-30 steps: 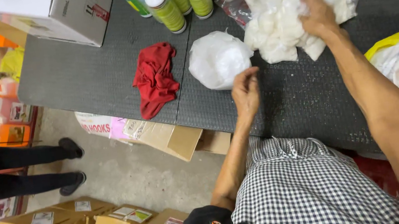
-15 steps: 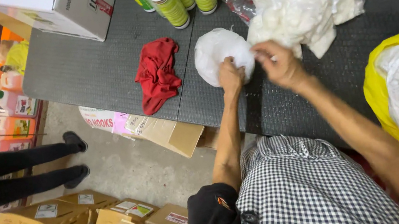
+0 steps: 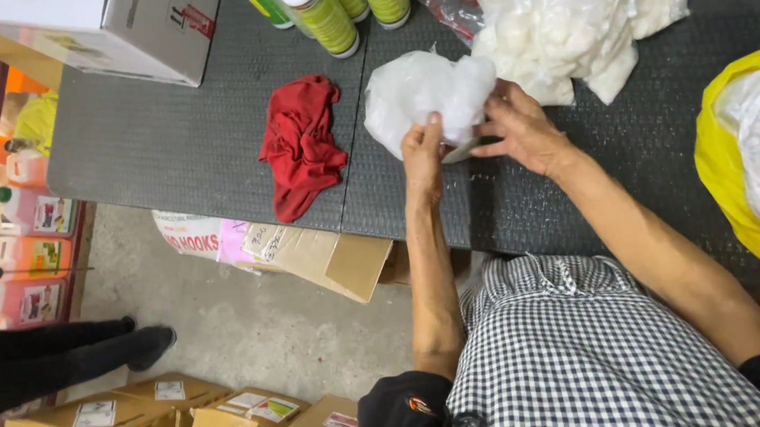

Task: Weighing white powder and sealing it in small plastic bags.

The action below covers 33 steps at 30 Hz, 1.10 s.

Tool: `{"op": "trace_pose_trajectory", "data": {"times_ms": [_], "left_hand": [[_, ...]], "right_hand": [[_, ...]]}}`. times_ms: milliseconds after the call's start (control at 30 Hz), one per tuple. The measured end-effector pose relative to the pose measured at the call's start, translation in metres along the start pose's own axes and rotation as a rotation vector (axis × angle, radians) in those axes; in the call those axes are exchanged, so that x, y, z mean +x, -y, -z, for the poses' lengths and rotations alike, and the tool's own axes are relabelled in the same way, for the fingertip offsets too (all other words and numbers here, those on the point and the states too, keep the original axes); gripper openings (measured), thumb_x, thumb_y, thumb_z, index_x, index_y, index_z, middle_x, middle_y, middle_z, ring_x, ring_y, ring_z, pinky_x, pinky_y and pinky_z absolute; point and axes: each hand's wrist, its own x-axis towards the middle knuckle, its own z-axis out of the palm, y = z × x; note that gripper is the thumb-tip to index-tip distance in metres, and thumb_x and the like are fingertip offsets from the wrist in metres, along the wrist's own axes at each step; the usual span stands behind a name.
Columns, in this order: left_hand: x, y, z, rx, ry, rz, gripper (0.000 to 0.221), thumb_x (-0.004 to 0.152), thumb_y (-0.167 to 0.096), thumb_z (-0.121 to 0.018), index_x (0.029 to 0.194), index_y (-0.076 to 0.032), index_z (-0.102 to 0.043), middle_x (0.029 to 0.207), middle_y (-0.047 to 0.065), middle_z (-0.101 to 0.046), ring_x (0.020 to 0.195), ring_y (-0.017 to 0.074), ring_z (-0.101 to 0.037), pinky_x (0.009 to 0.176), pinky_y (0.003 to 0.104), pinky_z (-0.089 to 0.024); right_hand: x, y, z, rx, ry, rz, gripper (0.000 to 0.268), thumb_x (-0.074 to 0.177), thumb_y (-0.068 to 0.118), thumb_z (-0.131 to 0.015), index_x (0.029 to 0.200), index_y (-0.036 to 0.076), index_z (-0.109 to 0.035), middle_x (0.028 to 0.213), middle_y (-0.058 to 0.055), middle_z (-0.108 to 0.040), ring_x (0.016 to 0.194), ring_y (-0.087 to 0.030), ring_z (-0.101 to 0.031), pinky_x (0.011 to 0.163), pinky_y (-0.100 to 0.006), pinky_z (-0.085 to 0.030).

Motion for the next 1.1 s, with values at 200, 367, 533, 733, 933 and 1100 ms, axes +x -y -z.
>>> {"op": "trace_pose_trajectory", "data": {"times_ms": [200, 367, 533, 733, 933, 1100], "left_hand": [[0.009, 0.028, -0.017, 0.161, 0.098, -0.025, 0.028, 0.104, -0.028, -0.068, 0.106, 0.0, -0.073, 0.086, 0.004, -0.068, 0.069, 0.0111, -0.056, 0.063, 0.028, -0.046], [0.015, 0.009, -0.003, -0.226, -0.216, 0.002, 0.028, 0.1, -0.031, -0.062, 0.108, -0.005, -0.065, 0.091, 0.003, -0.071, 0.075, 0.0136, -0.068, 0.065, 0.033, -0.056], [0.016, -0.008, 0.004, 0.008, -0.269, -0.232, 0.029, 0.105, -0.029, -0.067, 0.116, -0.003, -0.071, 0.091, 0.004, -0.064, 0.07, 0.0123, -0.054, 0.059, 0.027, -0.047], [0.015, -0.021, 0.004, -0.103, -0.252, -0.383, 0.027, 0.092, -0.016, -0.08, 0.113, -0.007, -0.067, 0.104, 0.002, -0.07, 0.088, 0.0144, -0.064, 0.073, 0.031, -0.053], [0.01, -0.024, 0.007, 1.102, -0.109, -0.551, 0.033, 0.09, -0.006, -0.073, 0.123, -0.006, -0.07, 0.115, 0.014, -0.069, 0.101, 0.0267, -0.071, 0.091, 0.035, -0.057], [-0.026, -0.059, -0.048, 1.008, -0.027, -0.652, 0.049, 0.091, -0.01, -0.071, 0.138, -0.003, -0.061, 0.137, 0.02, -0.059, 0.127, 0.0344, -0.058, 0.109, 0.044, -0.049]], "right_hand": [[0.031, -0.059, 0.058, 0.432, -0.15, 0.265, 0.025, 0.1, 0.013, -0.069, 0.122, 0.007, -0.059, 0.101, -0.002, -0.067, 0.082, -0.014, -0.062, 0.07, -0.033, -0.056], [-0.002, -0.027, 0.096, 0.585, -0.358, 0.243, 0.011, 0.106, 0.014, -0.07, 0.102, 0.009, -0.06, 0.077, 0.0, -0.058, 0.061, -0.01, -0.051, 0.055, -0.029, -0.046], [-0.016, -0.025, 0.105, 0.444, -0.38, 0.305, 0.01, 0.102, 0.014, -0.07, 0.101, 0.012, -0.061, 0.075, 0.003, -0.055, 0.059, -0.008, -0.05, 0.054, -0.027, -0.045], [-0.019, -0.026, 0.069, 0.259, -0.337, 0.324, 0.017, 0.099, 0.01, -0.073, 0.114, 0.008, -0.064, 0.086, 0.001, -0.064, 0.067, -0.007, -0.056, 0.058, -0.026, -0.05], [-0.028, -0.011, 0.042, 0.305, -0.26, 0.39, 0.035, 0.093, 0.002, -0.071, 0.126, 0.007, -0.061, 0.11, -0.004, -0.072, 0.091, -0.012, -0.069, 0.073, -0.028, -0.059], [-0.025, -0.024, 0.055, 0.377, -0.248, 0.482, 0.036, 0.091, -0.003, -0.071, 0.125, 0.003, -0.06, 0.113, -0.008, -0.07, 0.099, -0.017, -0.071, 0.086, -0.036, -0.062]]}}
